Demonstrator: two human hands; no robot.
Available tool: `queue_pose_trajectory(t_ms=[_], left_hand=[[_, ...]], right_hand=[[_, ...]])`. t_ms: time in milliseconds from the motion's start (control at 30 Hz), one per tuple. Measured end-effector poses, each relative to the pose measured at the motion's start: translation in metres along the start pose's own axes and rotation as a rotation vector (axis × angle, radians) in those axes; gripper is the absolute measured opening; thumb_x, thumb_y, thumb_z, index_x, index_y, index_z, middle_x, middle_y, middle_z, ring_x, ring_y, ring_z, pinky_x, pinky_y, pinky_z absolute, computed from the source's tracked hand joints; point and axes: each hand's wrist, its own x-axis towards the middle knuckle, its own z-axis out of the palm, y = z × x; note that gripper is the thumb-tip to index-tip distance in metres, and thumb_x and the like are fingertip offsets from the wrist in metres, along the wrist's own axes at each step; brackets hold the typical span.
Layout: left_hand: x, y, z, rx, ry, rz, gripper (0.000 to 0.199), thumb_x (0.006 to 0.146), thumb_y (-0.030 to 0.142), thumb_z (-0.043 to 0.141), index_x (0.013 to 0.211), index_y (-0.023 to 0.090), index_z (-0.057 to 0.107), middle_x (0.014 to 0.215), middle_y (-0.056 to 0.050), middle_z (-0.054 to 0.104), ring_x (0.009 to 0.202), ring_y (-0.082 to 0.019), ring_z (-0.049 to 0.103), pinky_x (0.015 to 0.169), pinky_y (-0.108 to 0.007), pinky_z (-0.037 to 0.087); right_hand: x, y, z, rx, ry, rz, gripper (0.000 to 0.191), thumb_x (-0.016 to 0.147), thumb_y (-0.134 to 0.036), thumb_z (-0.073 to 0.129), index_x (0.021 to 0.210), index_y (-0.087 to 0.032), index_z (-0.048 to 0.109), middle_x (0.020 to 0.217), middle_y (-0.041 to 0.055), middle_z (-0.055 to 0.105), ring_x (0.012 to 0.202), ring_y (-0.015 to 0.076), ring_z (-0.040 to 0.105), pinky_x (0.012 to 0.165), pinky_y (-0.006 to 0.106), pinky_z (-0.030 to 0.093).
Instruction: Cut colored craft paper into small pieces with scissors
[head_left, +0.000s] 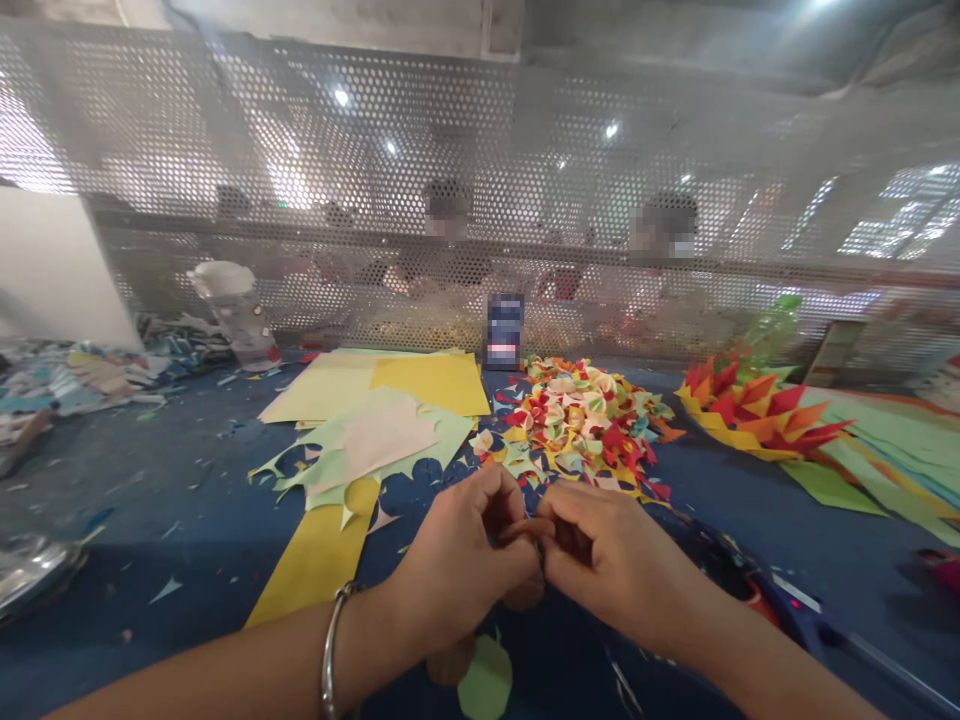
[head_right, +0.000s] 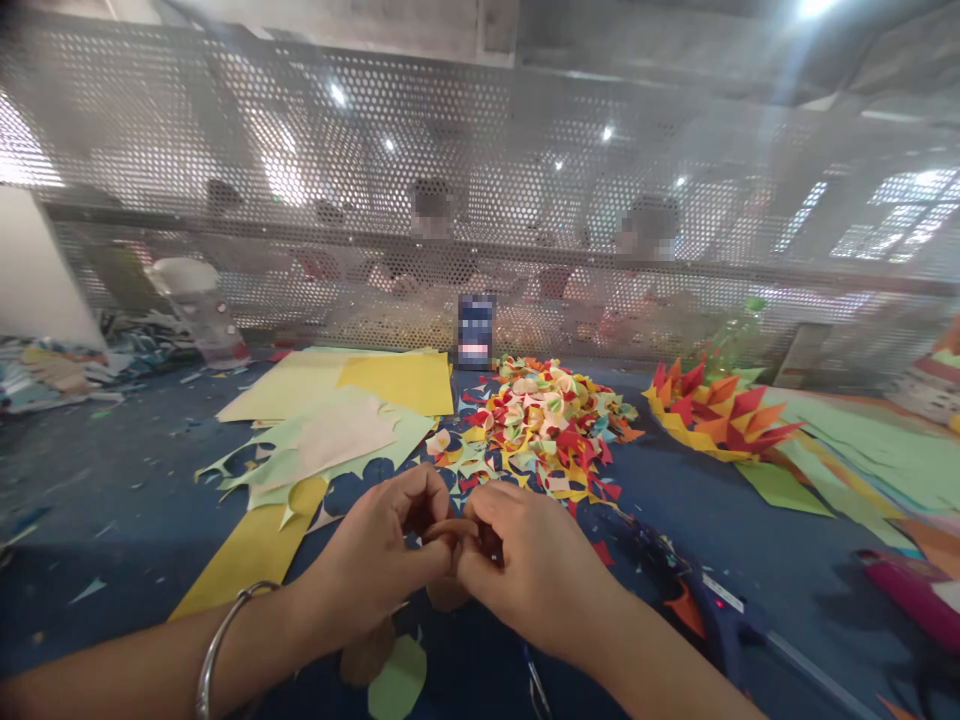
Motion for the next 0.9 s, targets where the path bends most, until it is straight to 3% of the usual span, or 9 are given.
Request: queue_pose_trajectory(t_ms=[500, 900], left_hand=[[0.003, 0.002, -0.003, 0.046, 0.023, -0.011, 0.016, 0.059, 0.016, 0.053, 0.065, 0.021, 0.040, 0.059, 0.007, 0.043, 0.056, -0.010, 0.036, 0.050, -0.025, 0.028], [0.009, -0.010, -0.013, 0.028, -0.013, -0.002, 0.014, 0.061, 0.015, 0.054, 0.068, 0.022, 0.044, 0.059, 0.007, 0.042, 0.054, -0.010, 0.036, 0.049, -0.025, 0.027]], right_hand=[[-0.001, -0.002, 0.001, -0.022, 0.034, 0.004, 0.019, 0.078, -0.013, 0.050, 0.064, -0.021, 0.039, 0.064, -0.0026, 0.046, 0.059, 0.0130, 0.042, 0.053, 0.027, 0.030], [-0.002, 0.007, -0.001, -0.031, 0.081, 0.020, 0.020, 0.074, -0.012, 0.050, 0.063, -0.022, 0.037, 0.062, -0.0035, 0.044, 0.056, 0.0125, 0.042, 0.051, 0.027, 0.028]])
